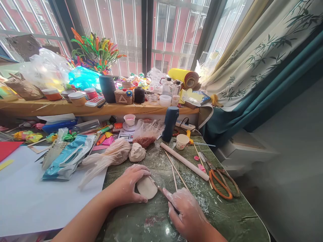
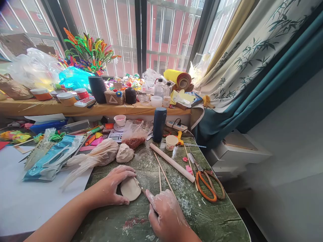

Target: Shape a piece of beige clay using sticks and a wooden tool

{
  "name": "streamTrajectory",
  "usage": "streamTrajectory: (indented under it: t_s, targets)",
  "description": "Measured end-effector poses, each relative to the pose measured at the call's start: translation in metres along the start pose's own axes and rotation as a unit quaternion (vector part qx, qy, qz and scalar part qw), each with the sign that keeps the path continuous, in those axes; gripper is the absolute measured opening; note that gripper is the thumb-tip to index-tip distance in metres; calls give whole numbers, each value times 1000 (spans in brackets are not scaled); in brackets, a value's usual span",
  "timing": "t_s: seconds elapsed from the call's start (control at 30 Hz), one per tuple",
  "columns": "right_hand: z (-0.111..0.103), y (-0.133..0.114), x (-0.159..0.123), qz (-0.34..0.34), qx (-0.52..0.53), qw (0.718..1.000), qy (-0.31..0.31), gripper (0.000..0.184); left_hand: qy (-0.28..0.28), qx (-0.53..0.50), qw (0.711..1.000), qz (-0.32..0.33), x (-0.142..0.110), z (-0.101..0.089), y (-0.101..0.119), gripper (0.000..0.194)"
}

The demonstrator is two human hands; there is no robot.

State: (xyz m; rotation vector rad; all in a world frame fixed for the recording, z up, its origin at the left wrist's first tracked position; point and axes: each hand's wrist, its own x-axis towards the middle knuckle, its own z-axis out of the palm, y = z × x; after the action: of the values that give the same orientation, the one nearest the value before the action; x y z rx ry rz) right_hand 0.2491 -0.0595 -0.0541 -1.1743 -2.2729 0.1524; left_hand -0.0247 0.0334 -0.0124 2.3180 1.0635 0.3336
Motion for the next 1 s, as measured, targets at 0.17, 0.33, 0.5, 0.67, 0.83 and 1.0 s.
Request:
streamTrajectory:
  t_s: [0.17,0.33,0.5,0.67,0.83,1.0]
  targets:
    - [0,1,-7,-21,-12,1000,-3,54,-5,-6,1000,-13,0,-2,4,81]
    - [-2,1,-11,-50,-21,999,6,54,-8,-8,1000,-24,1,-5,9,77]
    - [-1,-3,-1,-25,-18,999,28,53,-2,-6,1000,-16,1,-3,6,77]
    - [5,-5,21,5,4,1000,20,51,2,2,1000,-27,-3,-5,-1,99]
    - [8,-4,32,17,13,1000,14,43,8,-4,1000,-21,-6,-8,-2,86]
    - [8,-6,36,13,17,1000,8,42,10,-3,1000,-20,-4,-8,-1,80]
